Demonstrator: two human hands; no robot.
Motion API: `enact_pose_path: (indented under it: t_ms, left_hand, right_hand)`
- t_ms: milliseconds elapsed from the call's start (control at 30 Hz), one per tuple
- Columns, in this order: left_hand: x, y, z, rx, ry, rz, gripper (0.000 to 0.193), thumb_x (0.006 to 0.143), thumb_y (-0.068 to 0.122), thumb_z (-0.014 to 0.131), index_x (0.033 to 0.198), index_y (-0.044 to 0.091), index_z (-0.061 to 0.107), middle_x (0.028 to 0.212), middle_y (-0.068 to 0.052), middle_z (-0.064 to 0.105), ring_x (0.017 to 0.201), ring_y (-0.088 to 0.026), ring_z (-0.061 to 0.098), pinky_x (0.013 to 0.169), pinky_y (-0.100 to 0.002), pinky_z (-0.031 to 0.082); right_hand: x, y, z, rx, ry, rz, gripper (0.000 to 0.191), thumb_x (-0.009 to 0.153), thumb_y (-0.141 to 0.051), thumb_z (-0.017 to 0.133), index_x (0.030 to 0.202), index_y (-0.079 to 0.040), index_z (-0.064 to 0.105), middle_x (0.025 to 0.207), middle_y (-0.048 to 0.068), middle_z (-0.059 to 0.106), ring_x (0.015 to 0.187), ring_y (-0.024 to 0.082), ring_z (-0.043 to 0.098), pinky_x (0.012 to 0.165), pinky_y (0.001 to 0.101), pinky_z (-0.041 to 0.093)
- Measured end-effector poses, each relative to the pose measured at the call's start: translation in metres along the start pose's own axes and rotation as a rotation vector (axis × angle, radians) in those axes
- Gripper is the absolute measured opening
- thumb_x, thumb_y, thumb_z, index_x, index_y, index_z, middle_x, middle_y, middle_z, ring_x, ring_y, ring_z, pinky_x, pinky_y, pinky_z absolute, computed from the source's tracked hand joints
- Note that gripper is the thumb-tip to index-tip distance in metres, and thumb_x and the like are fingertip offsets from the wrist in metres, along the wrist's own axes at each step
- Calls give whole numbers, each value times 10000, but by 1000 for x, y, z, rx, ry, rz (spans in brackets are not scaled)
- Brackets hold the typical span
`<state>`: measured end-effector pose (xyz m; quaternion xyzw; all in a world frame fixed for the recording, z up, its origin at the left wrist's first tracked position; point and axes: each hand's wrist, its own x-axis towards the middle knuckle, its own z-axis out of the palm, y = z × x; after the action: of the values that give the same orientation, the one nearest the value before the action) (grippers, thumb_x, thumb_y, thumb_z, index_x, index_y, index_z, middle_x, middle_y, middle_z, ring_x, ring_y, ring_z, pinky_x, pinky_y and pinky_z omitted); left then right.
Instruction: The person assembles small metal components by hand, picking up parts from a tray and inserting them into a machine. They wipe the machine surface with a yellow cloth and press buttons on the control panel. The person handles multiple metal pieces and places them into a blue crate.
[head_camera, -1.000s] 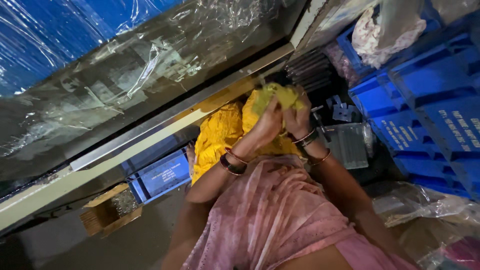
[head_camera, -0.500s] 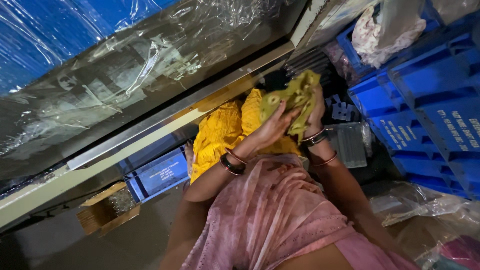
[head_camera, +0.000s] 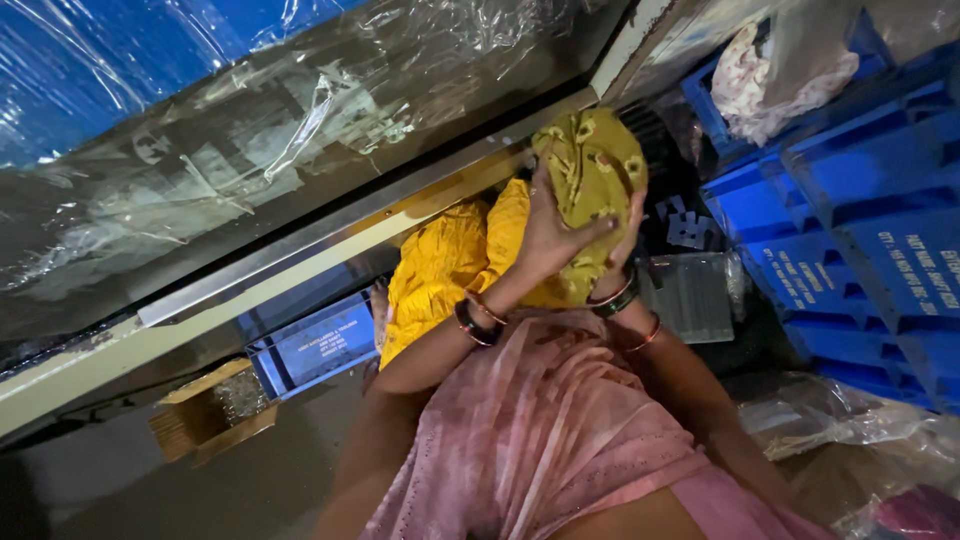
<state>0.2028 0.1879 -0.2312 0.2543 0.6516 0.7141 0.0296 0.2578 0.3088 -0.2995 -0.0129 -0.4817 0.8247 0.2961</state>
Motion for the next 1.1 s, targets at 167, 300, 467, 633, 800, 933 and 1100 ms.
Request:
enact_pose_path:
  t_ms: [167,300,467,633,800,933,1100]
  left_hand:
    - [1,-3,10,-134,96,-46,877,842,173,828,1531,-15,320,1426,-217,552,1322,-311,579,1131,-386,474]
    - [5,-13,6,-209,139,-116,621,928,191,745,1449,5,462,1330,-158,664,1236,-262,661,1071,-360,521]
    - [3,-37,-4,-225,95,-157,461,965,191,705,1363,3,565,1276,-121,702,1180,-223,663,1037,-344,524]
    - [2,-89,-18,-76,-70,-197,471,870,77,697,1318,-4,578,1202,-126,715,1060,-220,680,935,-326,564]
    - [-6,-140,-24,-312,-203,-491,262,994,131,605,1230,20,630,1110,-100,701,921,-191,688,791,-312,613]
    - [-15,-152,-39,-899,-135,-728,236,1035,192,612,1097,-28,671,966,-154,726,769,-238,713,639,-370,625]
    - [-3,-122,-62,-667,-178,-469,283,1023,141,652,1261,-13,650,1139,-109,710,953,-189,696,805,-339,623]
  right_hand:
    - [-27,15,9,174,-6,77,597,1113,-367,385,1595,-21,326,1600,161,439,1473,290,449,1270,435,344]
    - [-33,12,18,-158,-96,32,501,1147,-256,370,1582,-7,368,1571,131,483,1448,252,481,1254,395,367]
    - [-35,5,18,-760,-455,-120,463,1163,-218,401,1572,-4,362,1573,125,457,1456,242,459,1236,380,358]
    - [-38,13,10,-98,-356,414,550,1125,-252,387,1610,-20,271,1617,87,390,1458,200,422,1200,348,373]
    - [-40,5,-1,-1022,-728,114,661,1094,-414,494,1584,-19,296,1591,120,406,1458,243,423,1195,383,370]
    - [-35,-20,17,-209,-670,435,912,1026,-685,305,1641,-17,221,1667,156,334,1524,287,356,1239,447,321]
    - [-15,-54,39,361,-594,652,1106,940,-849,143,1632,-2,304,1622,168,459,1487,307,462,1242,498,373]
